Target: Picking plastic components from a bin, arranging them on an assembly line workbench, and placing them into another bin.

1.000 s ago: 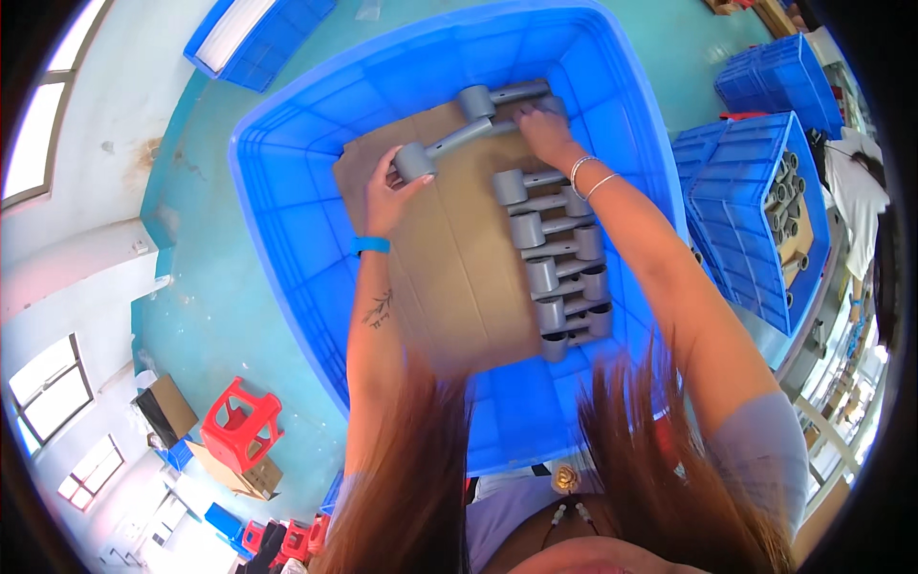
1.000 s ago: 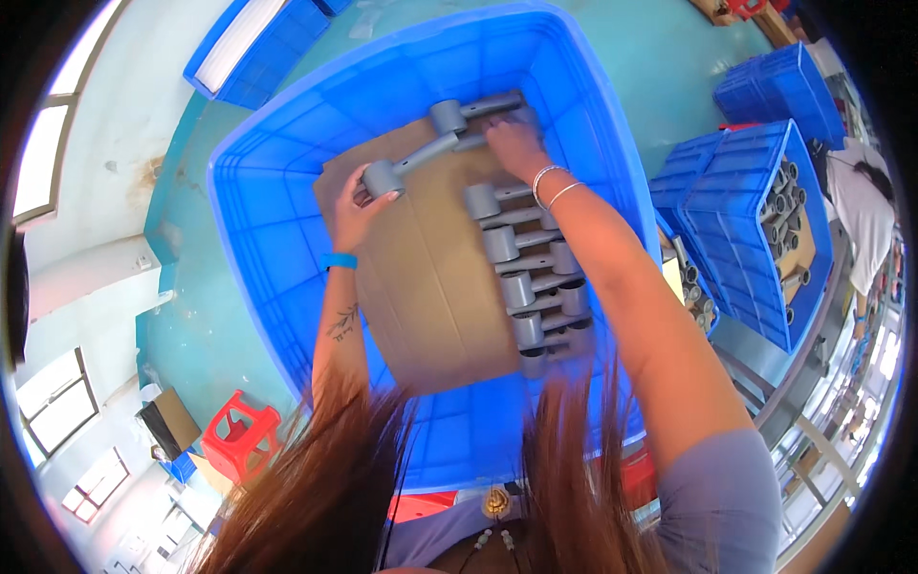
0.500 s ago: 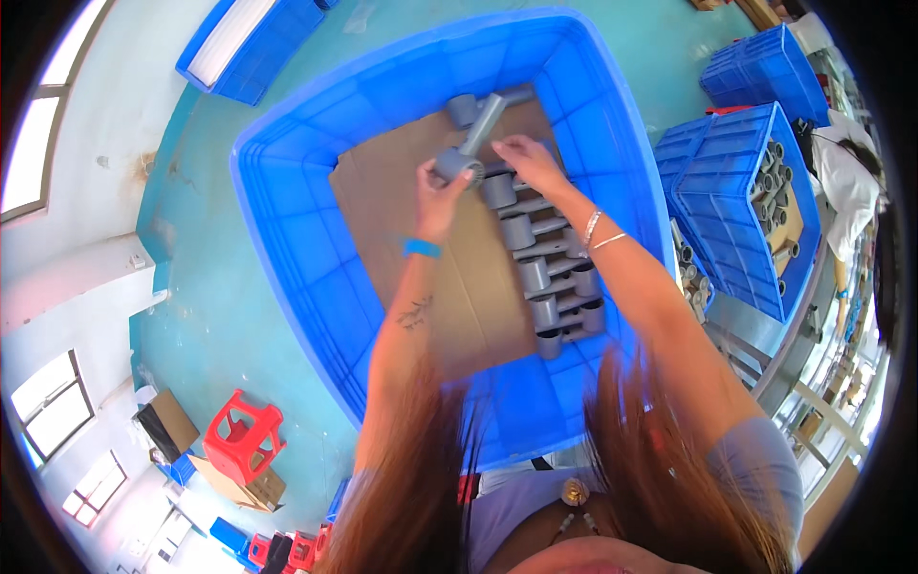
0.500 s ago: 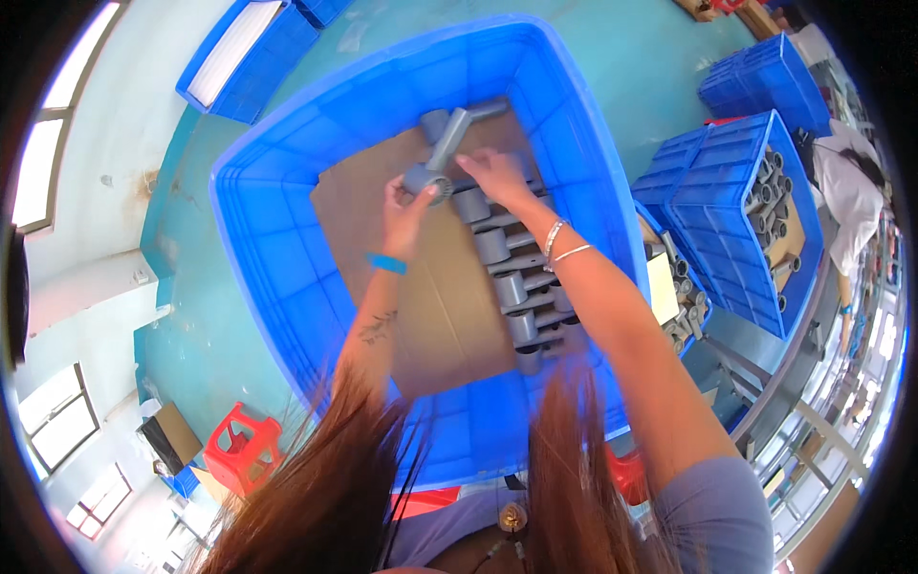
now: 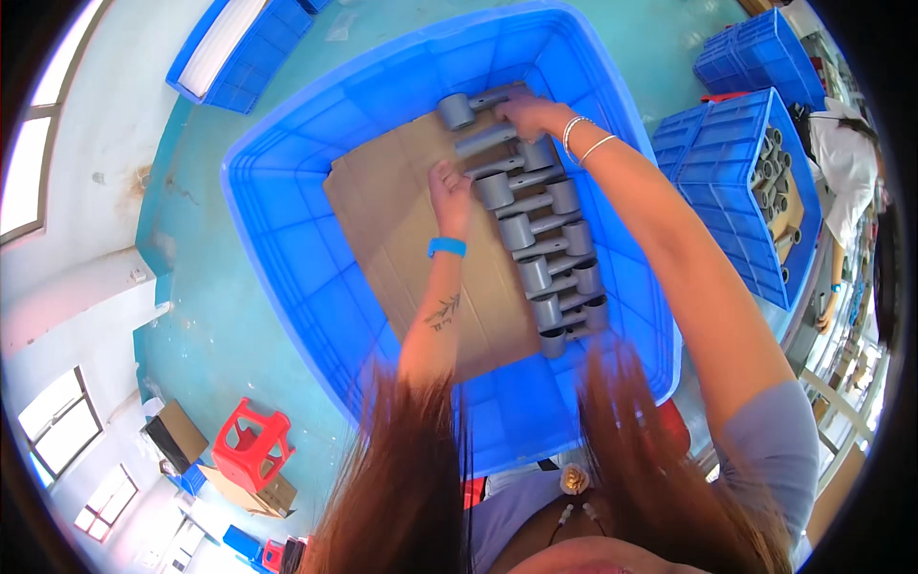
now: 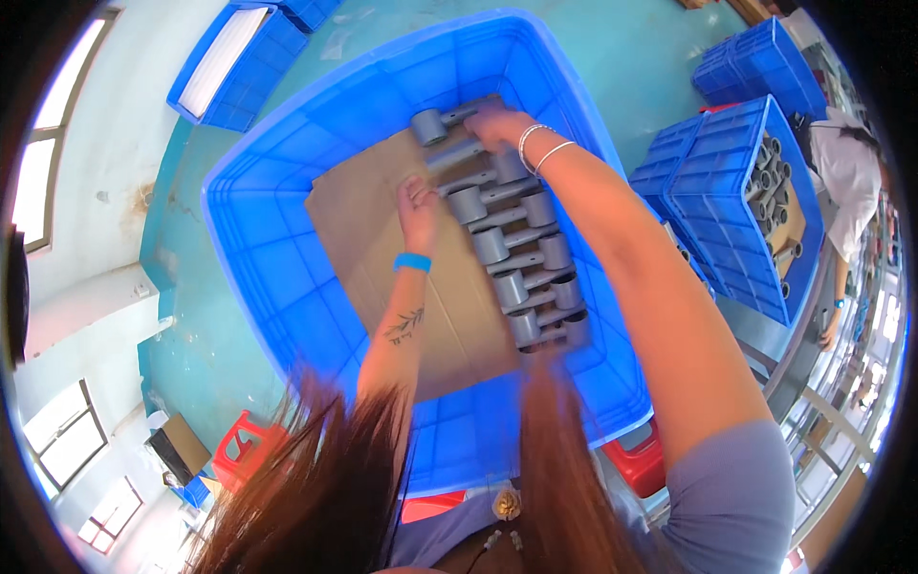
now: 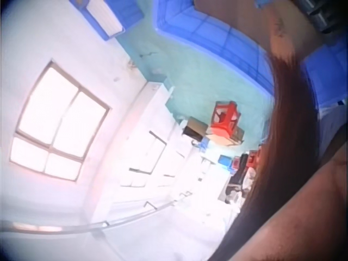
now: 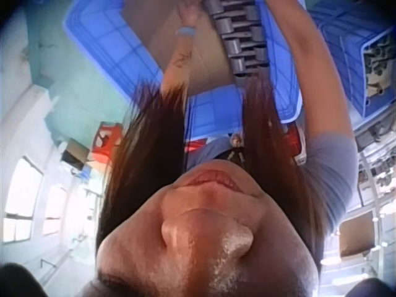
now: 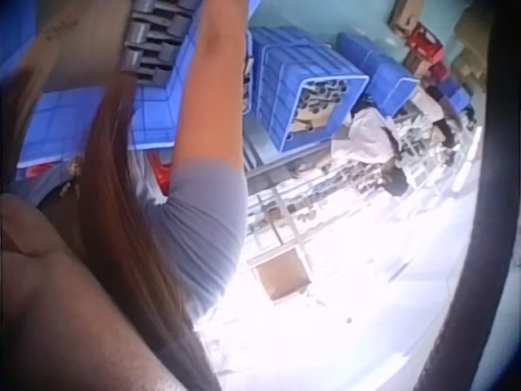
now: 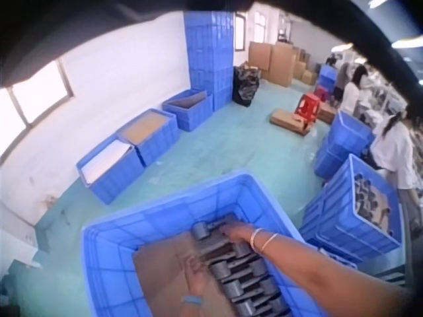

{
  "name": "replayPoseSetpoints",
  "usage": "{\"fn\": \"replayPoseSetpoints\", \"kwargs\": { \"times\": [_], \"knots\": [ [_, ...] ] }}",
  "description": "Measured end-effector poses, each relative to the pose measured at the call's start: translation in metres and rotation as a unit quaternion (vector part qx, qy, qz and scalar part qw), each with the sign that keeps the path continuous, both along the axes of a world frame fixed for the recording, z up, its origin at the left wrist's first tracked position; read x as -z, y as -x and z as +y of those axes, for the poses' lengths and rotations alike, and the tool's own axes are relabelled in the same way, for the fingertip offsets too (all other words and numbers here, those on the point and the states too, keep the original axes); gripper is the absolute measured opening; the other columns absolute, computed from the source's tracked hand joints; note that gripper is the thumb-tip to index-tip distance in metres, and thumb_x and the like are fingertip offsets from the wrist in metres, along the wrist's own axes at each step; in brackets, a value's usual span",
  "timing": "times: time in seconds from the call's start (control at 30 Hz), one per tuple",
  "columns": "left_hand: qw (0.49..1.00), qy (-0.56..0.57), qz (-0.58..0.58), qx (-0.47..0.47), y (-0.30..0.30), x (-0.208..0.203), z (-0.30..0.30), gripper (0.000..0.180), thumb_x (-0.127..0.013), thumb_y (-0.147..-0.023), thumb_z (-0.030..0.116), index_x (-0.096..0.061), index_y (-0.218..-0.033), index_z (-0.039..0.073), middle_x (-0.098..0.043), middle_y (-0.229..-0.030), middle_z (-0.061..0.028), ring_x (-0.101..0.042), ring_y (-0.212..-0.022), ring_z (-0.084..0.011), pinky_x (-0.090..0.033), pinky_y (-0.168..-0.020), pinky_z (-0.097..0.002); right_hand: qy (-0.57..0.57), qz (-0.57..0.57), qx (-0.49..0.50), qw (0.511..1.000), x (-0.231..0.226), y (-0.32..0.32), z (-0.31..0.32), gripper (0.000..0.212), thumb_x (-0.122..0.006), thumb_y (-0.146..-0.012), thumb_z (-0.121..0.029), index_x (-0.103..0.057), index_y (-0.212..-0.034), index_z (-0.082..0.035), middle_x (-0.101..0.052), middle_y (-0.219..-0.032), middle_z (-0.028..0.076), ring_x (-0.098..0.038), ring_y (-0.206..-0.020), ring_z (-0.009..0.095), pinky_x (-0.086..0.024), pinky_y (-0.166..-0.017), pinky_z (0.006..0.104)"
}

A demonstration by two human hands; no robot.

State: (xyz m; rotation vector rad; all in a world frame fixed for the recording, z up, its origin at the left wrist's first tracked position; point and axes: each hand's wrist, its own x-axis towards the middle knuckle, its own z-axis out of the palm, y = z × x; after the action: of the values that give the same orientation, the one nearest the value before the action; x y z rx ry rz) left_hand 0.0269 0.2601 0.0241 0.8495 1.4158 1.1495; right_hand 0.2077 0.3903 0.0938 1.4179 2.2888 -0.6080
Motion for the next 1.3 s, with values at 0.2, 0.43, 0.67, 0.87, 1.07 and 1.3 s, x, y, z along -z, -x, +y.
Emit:
{"fn": "replayPoseSetpoints", "kwargs": {
  "times": [0.2,0.43,0.67,0.87,1.07,1.3],
  "knots": [
    [0.998,-0.022,-0.022,0.061,-0.012,0.015,0.031,0.048,-0.060,-0.079,0.005,-0.041,-0.122,-0.003,-0.043,-0.122,-0.0145,-0.048,-0.111,-0.0246,-0.039,-0.093,-0.0338,0.085,0.024,0.010,0.996,0.014,-0.010,0.016,0.058,-0.074,-0.055,-0.011,-0.052,-0.107,-0.001,-0.057,-0.107,0.018,-0.055,-0.099,0.033,-0.046,-0.079,0.0405],
    [0.997,-0.062,-0.011,0.048,0.021,0.005,0.036,0.045,-0.061,-0.084,0.018,-0.043,-0.123,0.003,-0.050,-0.117,-0.0085,-0.051,-0.106,-0.0179,-0.040,-0.088,-0.0272,0.224,0.251,0.252,0.907,-0.011,0.004,0.003,0.069,-0.071,-0.064,-0.048,-0.055,-0.111,0.000,-0.058,-0.106,0.011,-0.056,-0.091,0.025,-0.046,-0.074,0.0400],
    [0.992,0.021,-0.102,0.076,0.000,-0.042,0.040,0.060,-0.056,-0.087,0.034,-0.033,-0.134,0.004,-0.040,-0.129,-0.0107,-0.043,-0.116,-0.0200,-0.039,-0.093,-0.0324,-0.116,0.128,0.352,0.920,-0.088,0.031,-0.031,0.070,-0.060,-0.070,-0.056,-0.054,-0.113,-0.001,-0.061,-0.099,0.020,-0.059,-0.093,0.033,-0.049,-0.072,0.0444],
    [0.934,-0.049,-0.295,0.197,-0.040,-0.084,0.035,0.074,-0.067,-0.081,0.019,-0.022,-0.137,0.002,-0.038,-0.129,-0.0132,-0.043,-0.117,-0.0234,-0.039,-0.095,-0.0361,-0.091,0.000,0.354,0.931,-0.096,0.041,-0.032,0.062,-0.052,-0.078,-0.055,-0.056,-0.108,-0.001,-0.059,-0.107,0.016,-0.055,-0.103,0.031,-0.048,-0.079,0.0409],
    [0.983,-0.061,-0.124,0.119,-0.001,-0.062,0.041,0.068,-0.073,-0.074,0.015,-0.034,-0.128,0.000,-0.047,-0.118,-0.0125,-0.050,-0.103,-0.0211,-0.041,-0.092,-0.0347,0.029,0.110,0.261,0.959,-0.109,0.059,-0.045,0.050,-0.044,-0.086,-0.045,-0.063,-0.090,0.001,-0.062,-0.094,0.020,-0.058,-0.096,0.035,-0.048,-0.080,0.0430],
    [0.942,-0.075,-0.302,-0.127,0.069,-0.084,0.003,0.046,-0.064,-0.082,0.021,-0.043,-0.118,0.001,-0.054,-0.108,-0.0076,-0.057,-0.094,-0.0228,-0.048,-0.086,-0.0349,-0.175,0.079,0.212,0.958,0.004,0.020,-0.005,0.036,-0.049,-0.078,-0.005,-0.056,-0.113,-0.010,-0.050,-0.123,0.014,-0.052,-0.105,0.036,-0.045,-0.089,0.0415]
  ]
}}
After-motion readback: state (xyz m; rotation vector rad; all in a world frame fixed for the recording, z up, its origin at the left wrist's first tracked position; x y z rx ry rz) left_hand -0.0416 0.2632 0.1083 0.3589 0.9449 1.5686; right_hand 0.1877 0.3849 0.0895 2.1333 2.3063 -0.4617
